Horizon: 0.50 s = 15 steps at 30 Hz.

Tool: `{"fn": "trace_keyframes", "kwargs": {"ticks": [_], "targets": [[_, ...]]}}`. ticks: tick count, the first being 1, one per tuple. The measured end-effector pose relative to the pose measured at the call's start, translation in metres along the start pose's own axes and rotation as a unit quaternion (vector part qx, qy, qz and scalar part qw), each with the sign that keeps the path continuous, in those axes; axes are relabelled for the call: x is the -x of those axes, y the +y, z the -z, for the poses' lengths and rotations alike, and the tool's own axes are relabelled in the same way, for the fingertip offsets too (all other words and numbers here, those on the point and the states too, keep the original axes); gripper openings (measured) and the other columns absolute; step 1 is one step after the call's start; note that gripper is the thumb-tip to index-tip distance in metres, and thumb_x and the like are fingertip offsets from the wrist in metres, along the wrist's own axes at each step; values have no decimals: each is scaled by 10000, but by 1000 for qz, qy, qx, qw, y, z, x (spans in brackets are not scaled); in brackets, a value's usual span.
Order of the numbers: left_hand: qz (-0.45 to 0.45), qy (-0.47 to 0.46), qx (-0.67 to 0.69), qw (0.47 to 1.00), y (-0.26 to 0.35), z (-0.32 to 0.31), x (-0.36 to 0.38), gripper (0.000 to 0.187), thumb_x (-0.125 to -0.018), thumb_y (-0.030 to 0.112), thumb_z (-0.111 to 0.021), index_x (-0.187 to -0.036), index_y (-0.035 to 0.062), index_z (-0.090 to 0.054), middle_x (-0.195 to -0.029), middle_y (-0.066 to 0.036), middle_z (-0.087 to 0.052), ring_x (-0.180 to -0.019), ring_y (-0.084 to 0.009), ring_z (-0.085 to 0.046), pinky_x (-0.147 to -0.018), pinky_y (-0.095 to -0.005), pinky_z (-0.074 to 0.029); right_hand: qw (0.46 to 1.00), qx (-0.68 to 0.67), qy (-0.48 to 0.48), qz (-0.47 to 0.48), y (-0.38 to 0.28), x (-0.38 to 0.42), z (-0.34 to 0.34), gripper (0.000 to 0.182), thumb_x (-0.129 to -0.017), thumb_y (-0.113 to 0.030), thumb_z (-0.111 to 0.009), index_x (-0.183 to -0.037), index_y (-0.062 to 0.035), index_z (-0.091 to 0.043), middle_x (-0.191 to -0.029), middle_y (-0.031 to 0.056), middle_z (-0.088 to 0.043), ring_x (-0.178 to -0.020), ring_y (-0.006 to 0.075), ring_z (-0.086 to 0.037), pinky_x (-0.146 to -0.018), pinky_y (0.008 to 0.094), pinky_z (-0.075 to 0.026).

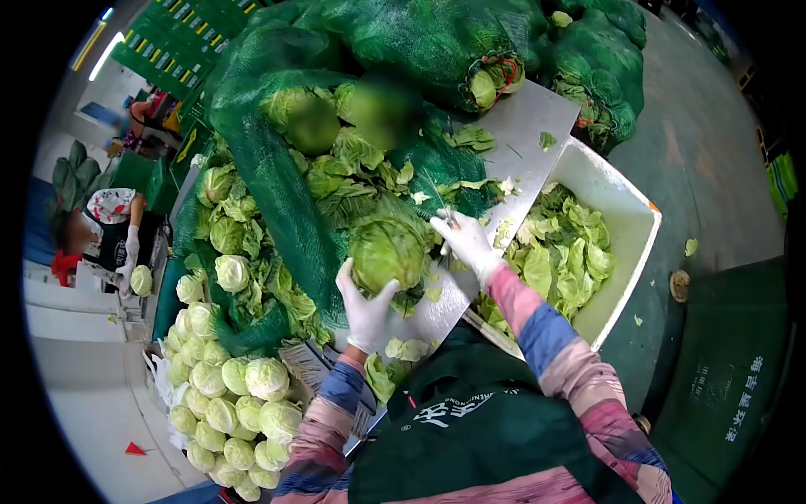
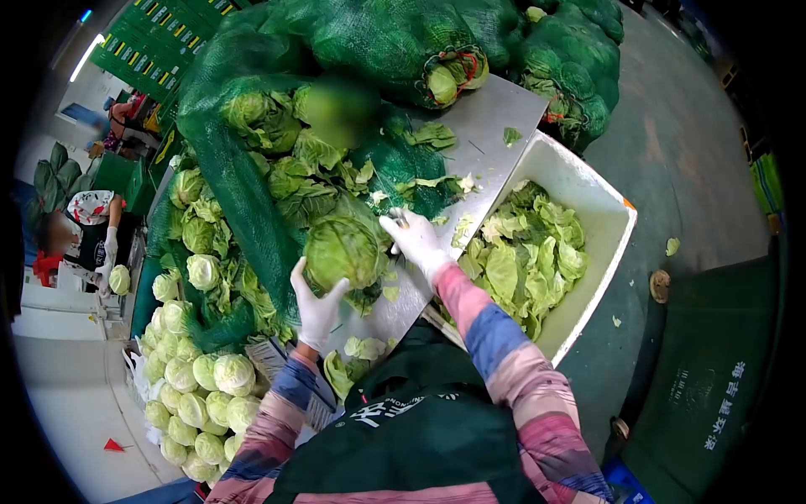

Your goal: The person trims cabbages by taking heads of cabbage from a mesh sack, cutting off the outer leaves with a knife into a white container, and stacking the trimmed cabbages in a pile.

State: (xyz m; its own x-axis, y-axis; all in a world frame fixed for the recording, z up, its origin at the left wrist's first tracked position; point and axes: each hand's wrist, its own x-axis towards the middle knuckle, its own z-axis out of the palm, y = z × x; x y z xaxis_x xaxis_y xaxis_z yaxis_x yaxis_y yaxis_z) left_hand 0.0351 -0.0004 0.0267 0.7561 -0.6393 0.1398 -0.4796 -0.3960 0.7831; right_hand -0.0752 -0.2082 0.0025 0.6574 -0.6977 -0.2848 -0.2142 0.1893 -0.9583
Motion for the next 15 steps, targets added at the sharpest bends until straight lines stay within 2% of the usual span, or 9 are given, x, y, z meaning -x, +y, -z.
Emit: {"fn": "trace_keyframes", "kwargs": {"ticks": [1, 4, 6, 7, 8, 9, 11, 14, 15], "targets": [[-66, 24, -24, 997, -4, -7, 13, 850, -682, 136, -836, -1345, -16, -327, -1331, -200, -359, -1254, -314, -385, -1067, -383, -321, 1000, 7, -6, -29, -1, -4, 0, 548, -878, -371, -648, -1234, 39, -567, -855, 61, -673, -538, 111, -571, -545, 243, -468], [-54, 20, -11, 998, -11, -12, 48, 833, -733, 168, -815, -1363, -1, -297, -1344, -183, -353, -1273, -310, -364, -1055, -392, -344, 989, 48, -106, -89, 1, 6, 2, 521, -912, -441, -591, -1229, -27, -595, -693, 36, -619, -467, 92, -532, -437, 232, -408], [220, -2, 254, 942, -16, -11, 61, 722, -853, 341, -710, -1379, 62, -301, -1316, -116, -401, -1214, -287, -457, -953, -404, -461, 970, 47, -193, -144, 18, 10, -1, 520, -937, -516, -530, -1236, -101, -621, -572, 25, -580, -405, 83, -500, -356, 234, -365], [223, 2, 255, 941, -12, -12, 64, 722, -853, 341, -710, -1379, 62, -301, -1316, -116, -401, -1214, -287, -457, -953, -404, -461, 979, 36, -169, -112, 37, 16, -4, 509, -945, -499, -524, -1258, -108, -614, -578, 26, -583, -405, 81, -502, -360, 233, -374], [326, -29, 363, 872, 13, -9, 61, 714, -881, 392, -660, -1373, 46, -274, -1348, -123, -378, -1245, -295, -411, -981, -398, -432, 976, 30, -168, -134, 24, 33, 0, 496, -940, -481, -545, -1251, -103, -621, -600, 17, -590, -419, 82, -509, -380, 229, -383], [359, -40, 390, 847, 14, -12, 60, 698, -901, 415, -619, -1376, 40, -271, -1356, -121, -385, -1245, -283, -409, -991, -384, -418, 974, 24, -166, -154, 11, 50, 4, 483, -934, -463, -566, -1244, -97, -629, -622, 9, -597, -433, 82, -517, -400, 225, -393], [427, -56, 438, 789, 16, -20, 56, 676, -942, 460, -539, -1383, 27, -264, -1370, -118, -400, -1244, -260, -404, -1011, -356, -390, 991, -34, -102, -83, 36, 65, 8, 403, -914, -358, -629, -1213, -88, -649, -608, -6, -583, -437, 68, -511, -408, 212, -386], [200, -103, 330, 917, 18, -34, 52, 576, -964, 326, -548, -1395, 3, -344, -1340, -117, -454, -1223, -195, -426, -1009, -298, -363, 991, -47, 2, -122, 28, 93, 37, 328, -902, -285, -656, -1121, -42, -680, -602, -17, -584, -442, 54, -502, -414, 210, -389], [158, -93, 396, 900, 27, -45, 45, 530, -950, 251, -578, -1368, -7, -376, -1314, -115, -477, -1218, -201, -436, -1027, -315, -351, 990, -87, 37, -101, 36, 100, 42, 327, -889, -257, -677, -1112, -18, -674, -608, -28, -583, -447, 45, -493, -425, 205, -389]]}}
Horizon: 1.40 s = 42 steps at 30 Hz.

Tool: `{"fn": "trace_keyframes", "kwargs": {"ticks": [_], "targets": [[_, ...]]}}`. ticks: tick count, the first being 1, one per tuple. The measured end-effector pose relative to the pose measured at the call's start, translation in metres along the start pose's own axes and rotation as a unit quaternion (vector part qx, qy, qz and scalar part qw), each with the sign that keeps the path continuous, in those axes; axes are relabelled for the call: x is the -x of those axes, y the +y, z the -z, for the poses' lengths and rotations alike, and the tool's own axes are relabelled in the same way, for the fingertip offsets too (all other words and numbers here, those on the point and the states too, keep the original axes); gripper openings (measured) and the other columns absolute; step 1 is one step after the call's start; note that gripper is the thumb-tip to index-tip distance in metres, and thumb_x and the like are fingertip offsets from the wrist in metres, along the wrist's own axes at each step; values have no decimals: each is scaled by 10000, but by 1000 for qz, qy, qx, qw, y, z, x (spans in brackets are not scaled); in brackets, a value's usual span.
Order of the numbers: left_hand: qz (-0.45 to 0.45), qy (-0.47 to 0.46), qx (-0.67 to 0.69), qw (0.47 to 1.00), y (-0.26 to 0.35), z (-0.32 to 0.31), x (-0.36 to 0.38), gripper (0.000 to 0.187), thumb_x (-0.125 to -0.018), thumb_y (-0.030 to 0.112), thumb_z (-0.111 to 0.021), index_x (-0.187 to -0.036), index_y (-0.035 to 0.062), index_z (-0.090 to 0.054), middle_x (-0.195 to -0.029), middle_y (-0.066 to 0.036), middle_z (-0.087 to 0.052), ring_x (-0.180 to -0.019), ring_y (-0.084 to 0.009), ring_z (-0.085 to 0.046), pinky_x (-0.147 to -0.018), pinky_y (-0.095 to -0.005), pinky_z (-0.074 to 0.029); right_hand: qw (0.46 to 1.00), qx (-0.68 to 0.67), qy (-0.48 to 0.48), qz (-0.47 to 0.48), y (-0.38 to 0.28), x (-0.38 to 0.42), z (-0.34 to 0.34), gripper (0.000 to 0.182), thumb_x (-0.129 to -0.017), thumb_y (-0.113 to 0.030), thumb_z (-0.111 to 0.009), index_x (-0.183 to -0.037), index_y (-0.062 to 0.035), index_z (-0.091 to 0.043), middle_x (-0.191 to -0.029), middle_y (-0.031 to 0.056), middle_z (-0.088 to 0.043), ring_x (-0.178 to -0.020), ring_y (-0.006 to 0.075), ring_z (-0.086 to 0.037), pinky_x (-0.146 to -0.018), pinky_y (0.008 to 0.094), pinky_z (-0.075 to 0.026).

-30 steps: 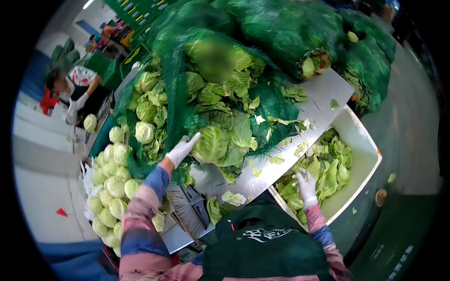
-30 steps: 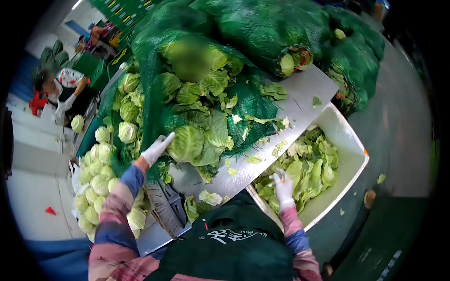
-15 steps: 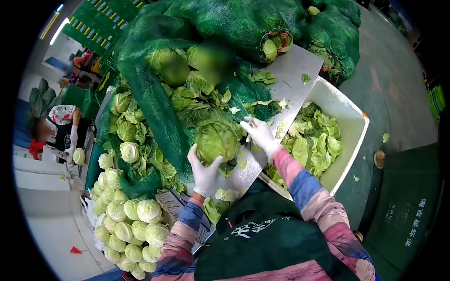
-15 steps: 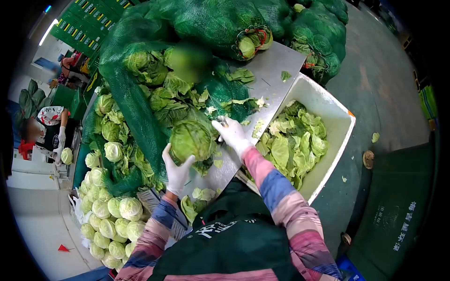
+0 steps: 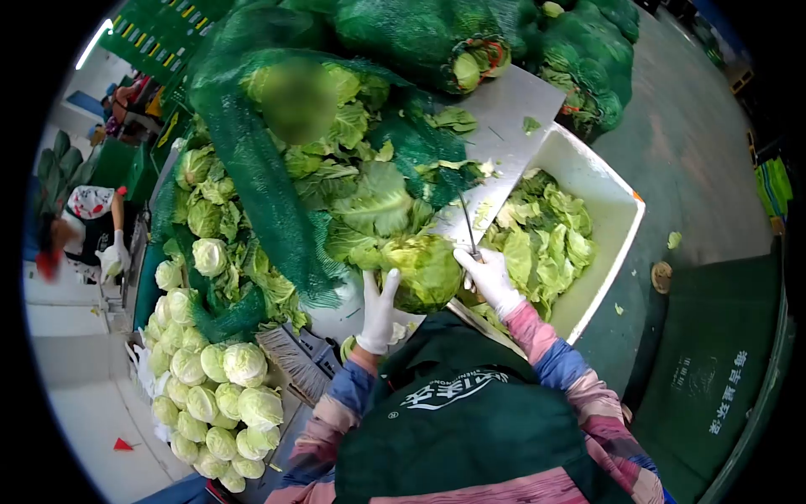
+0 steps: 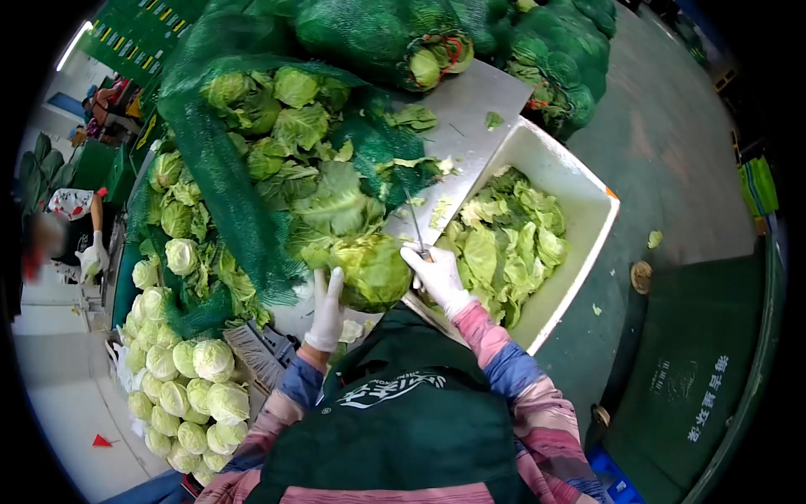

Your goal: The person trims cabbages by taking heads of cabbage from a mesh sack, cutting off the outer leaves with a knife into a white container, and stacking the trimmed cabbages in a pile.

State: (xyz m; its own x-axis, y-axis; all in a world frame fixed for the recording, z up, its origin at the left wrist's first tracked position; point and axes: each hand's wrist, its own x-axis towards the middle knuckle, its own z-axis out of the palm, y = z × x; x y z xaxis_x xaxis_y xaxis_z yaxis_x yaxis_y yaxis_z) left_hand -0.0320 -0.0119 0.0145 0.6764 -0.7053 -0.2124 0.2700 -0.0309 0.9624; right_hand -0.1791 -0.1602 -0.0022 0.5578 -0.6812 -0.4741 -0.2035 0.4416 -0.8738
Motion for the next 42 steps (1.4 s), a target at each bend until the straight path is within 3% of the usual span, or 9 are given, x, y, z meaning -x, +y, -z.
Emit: {"fn": "trace_keyframes", "kwargs": {"ticks": [8, 11, 16, 19, 22, 26, 32, 38, 42], "targets": [[-145, -120, -357, 915, -4, -23, -52, 1110, -578, 427, -897, -1377, -65, -304, -1434, -204, -217, -1311, -344, -288, -1102, -394, -280, 975, 129, 122, 137, 40, 35, 11, 390, -832, -176, -747, -1131, 42, -622, -652, -24, -557, -511, 38, -507, -483, 212, -409], [-135, -67, -414, 898, -12, -25, -45, 1190, -555, 431, -910, -1393, -76, -235, -1411, -215, -215, -1301, -345, -297, -1100, -391, -286, 960, 164, 154, 167, 34, 27, 13, 433, -800, -255, -753, -1059, 66, -623, -854, 169, -681, -713, 248, -652, -694, 319, -519], [-58, -13, -341, 938, -30, -30, -33, 1218, -591, 420, -903, -1424, -73, -163, -1399, -221, -223, -1299, -327, -317, -1086, -372, -316, 989, 116, 55, 74, 13, 20, 34, 518, -832, -225, -731, -1210, 82, -554, -838, 112, -662, -649, 111, -621, -616, 262, -509], [133, -15, -47, 990, -29, -28, -25, 1196, -717, 461, -814, -1489, -6, -27, -1451, -247, -247, -1284, -346, -402, -1064, -410, -365, 984, 157, 35, 80, 19, 18, 42, 472, -859, -252, -706, -1176, 72, -576, -806, 61, -635, -631, 85, -601, -563, 242, -475], [473, -85, 232, 846, 12, -31, -10, 716, -870, 607, -553, -1387, 138, -397, -1304, -90, -517, -1224, -332, -501, -958, -683, -368, 995, 93, 5, -27, 5, 30, 53, 427, -885, -269, -674, -1159, 49, -597, -763, 39, -635, -574, 67, -561, -510, 220, -426], [389, -115, 231, 884, -3, -39, -15, 688, -838, 558, -626, -1374, 164, -452, -1358, -63, -507, -1231, -321, -499, -989, -642, -365, 998, 40, -39, -20, 15, 28, 57, 353, -907, -244, -633, -1132, 28, -623, -638, 29, -649, -428, 57, -436, -425, 222, -351], [80, -26, -97, 992, -7, -25, -55, 858, -756, 293, -807, -1363, -53, -310, -1221, -162, -543, -1075, -210, -576, -926, -318, -481, 990, 15, -92, -103, 23, 6, 42, 247, -890, -230, -612, -859, 14, -602, -763, 90, -691, -443, 81, -505, -447, 242, -403], [24, -81, -261, 962, -2, -32, -51, 996, -738, 334, -822, -1440, -22, -211, -1416, -230, -235, -1297, -296, -305, -1088, -364, -289, 906, 294, 188, 241, 22, 29, 54, 226, -842, -159, -629, -953, -1, -513, -840, 204, -561, -729, 398, -572, -655, 459, -451], [94, -31, -227, 969, -1, -52, -49, 931, -786, 396, -769, -1451, 25, -232, -1386, -232, -263, -1250, -310, -340, -1070, -362, -302, 898, 384, 132, 170, 16, 48, 52, 256, -866, -225, -631, -985, -22, -531, -902, 217, -560, -780, 427, -586, -674, 482, -470]]}}
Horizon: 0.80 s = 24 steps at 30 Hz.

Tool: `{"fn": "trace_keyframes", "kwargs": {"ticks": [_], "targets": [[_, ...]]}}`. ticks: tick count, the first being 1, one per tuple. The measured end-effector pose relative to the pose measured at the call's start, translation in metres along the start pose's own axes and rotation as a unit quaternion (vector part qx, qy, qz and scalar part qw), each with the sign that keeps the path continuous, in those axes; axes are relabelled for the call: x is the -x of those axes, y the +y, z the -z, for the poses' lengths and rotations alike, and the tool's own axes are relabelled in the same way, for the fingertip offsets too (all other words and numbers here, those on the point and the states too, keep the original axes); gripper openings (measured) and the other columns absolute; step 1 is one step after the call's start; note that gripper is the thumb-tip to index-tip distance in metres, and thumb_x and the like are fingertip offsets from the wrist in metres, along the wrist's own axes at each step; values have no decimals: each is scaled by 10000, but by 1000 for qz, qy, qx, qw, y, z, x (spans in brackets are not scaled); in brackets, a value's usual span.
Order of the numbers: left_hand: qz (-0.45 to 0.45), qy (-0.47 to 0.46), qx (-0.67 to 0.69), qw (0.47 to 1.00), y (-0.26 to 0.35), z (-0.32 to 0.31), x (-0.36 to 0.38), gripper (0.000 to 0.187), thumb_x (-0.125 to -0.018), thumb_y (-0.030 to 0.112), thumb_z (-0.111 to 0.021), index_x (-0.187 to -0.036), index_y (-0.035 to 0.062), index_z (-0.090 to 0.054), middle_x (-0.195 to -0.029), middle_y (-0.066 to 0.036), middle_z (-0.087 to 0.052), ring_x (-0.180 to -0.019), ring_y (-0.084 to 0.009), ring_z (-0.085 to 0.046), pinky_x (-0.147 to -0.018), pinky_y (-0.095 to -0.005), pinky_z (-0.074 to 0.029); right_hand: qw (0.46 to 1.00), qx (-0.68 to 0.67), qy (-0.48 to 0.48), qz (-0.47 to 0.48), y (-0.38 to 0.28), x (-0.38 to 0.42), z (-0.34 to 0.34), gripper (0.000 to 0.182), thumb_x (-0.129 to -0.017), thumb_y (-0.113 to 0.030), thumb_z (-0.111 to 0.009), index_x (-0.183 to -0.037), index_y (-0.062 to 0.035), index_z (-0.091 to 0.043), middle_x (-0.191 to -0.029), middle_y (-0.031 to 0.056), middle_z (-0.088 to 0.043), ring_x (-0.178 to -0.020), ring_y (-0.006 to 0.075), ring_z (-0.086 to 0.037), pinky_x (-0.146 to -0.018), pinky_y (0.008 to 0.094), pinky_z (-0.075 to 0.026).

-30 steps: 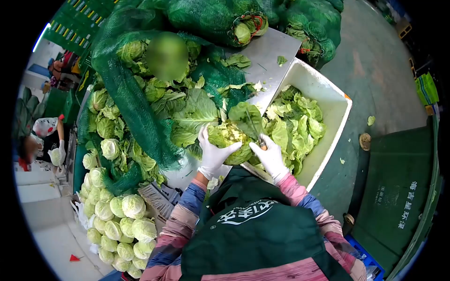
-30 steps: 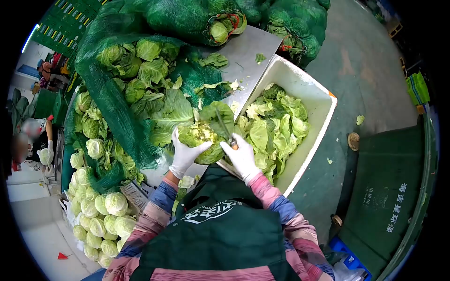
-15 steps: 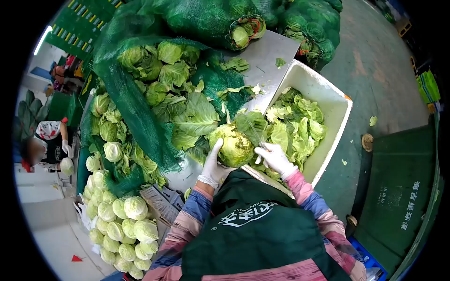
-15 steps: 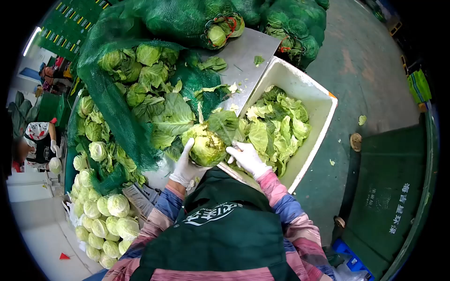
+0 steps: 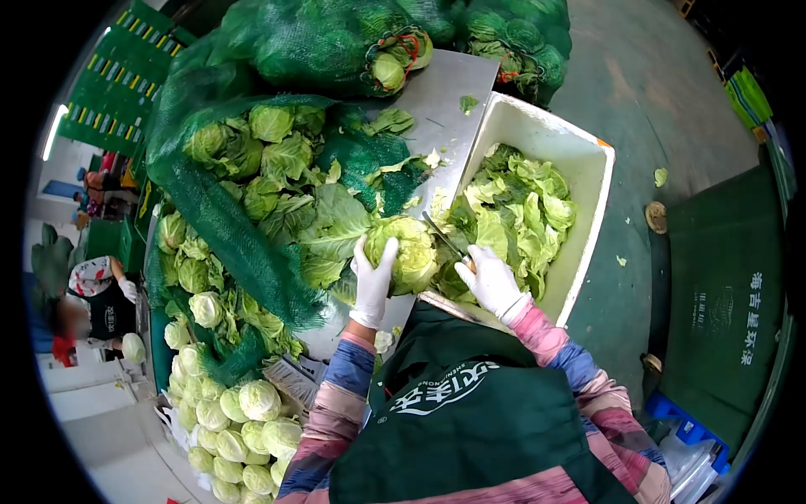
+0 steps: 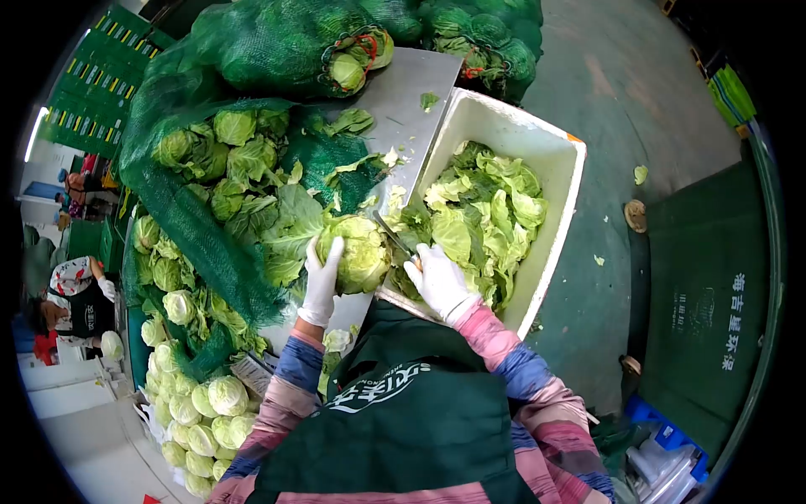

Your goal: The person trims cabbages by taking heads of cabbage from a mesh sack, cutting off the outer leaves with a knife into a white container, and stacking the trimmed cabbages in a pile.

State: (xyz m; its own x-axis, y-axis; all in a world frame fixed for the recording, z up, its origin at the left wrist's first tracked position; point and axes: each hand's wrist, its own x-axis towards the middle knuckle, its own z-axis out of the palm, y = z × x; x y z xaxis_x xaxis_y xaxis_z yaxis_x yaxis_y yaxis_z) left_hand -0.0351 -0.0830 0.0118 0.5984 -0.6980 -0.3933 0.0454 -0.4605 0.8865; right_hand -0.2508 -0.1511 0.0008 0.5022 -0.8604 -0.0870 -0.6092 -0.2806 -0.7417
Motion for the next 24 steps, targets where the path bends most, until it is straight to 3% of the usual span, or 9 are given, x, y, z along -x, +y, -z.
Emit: {"fn": "trace_keyframes", "kwargs": {"ticks": [1, 4, 6, 8, 10, 12, 13, 20, 24], "targets": [[-20, 9, -13, 1000, -3, -4, 0, 921, -785, 387, -771, -1443, 20, -240, -1376, -227, -273, -1238, -306, -349, -1065, -362, -304, 998, 1, 61, 15, 4, 3, -7, 251, -879, -232, -621, -1016, -37, -543, -928, 215, -578, -817, 426, -594, -691, 479, -482], [-68, 7, -15, 998, -9, -10, 10, 875, -762, 302, -802, -1393, 9, -270, -1332, -195, -309, -1205, -280, -373, -1048, -362, -326, 994, -73, 77, 25, -9, 5, 9, 252, -889, -229, -610, -1043, -42, -542, -936, 207, -594, -827, 411, -603, -694, 466, -488], [-86, -10, 16, 996, -16, -9, 20, 868, -746, 226, -813, -1382, 14, -262, -1310, -174, -322, -1197, -261, -378, -1048, -363, -330, 995, -56, 74, 36, -8, 5, 20, 251, -892, -233, -602, -1061, -57, -543, -931, 188, -606, -808, 400, -607, -683, 461, -494], [-121, -20, 23, 992, -19, -9, 32, 850, -732, 130, -801, -1372, 4, -255, -1338, -159, -316, -1227, -242, -370, -1062, -366, -322, 999, -34, -9, -21, -6, 9, 26, 228, -901, -245, -587, -1048, -75, -549, -945, 165, -613, -765, 406, -607, -668, 461, -498], [-140, -21, 9, 990, -26, -6, 35, 892, -717, 115, -798, -1396, -7, -233, -1355, -167, -311, -1239, -249, -366, -1073, -373, -315, 999, -43, -6, 6, 0, 14, 19, 217, -911, -269, -568, -1036, -93, -541, -895, 149, -614, -721, 399, -609, -636, 462, -496], [-148, -17, -24, 989, -29, -6, 36, 920, -705, 111, -799, -1411, -14, -222, -1355, -175, -312, -1240, -260, -368, -1074, -375, -314, 993, -16, -1, 115, 2, 16, 14, 211, -915, -281, -558, -1022, -102, -523, -816, 148, -598, -696, 379, -613, -606, 453, -494], [-158, -9, -54, 986, -29, -6, 37, 949, -692, 106, -800, -1425, -20, -212, -1355, -182, -314, -1241, -271, -370, -1075, -378, -313, 991, 32, -14, 126, 2, 15, 13, 210, -916, -281, -555, -1015, -102, -510, -755, 137, -579, -661, 351, -617, -570, 441, -493], [-174, 1, -149, 973, -12, -11, 43, 973, -668, 109, -799, -1432, -38, -215, -1352, -187, -302, -1239, -297, -374, -1072, -387, -317, 972, 138, -81, 172, 2, -4, 24, 223, -913, -290, -564, -1002, -94, -504, -723, 102, -596, -574, 302, -619, -497, 412, -496], [-192, 2, -189, 963, -9, -14, 39, 1010, -631, 159, -817, -1426, -33, -224, -1332, -201, -305, -1238, -317, -366, -1068, -398, -322, 971, 117, -123, 169, 9, -17, 25, 221, -910, -268, -556, -960, -70, -470, -660, 134, -596, -554, 347, -605, -503, 440, -495]]}}
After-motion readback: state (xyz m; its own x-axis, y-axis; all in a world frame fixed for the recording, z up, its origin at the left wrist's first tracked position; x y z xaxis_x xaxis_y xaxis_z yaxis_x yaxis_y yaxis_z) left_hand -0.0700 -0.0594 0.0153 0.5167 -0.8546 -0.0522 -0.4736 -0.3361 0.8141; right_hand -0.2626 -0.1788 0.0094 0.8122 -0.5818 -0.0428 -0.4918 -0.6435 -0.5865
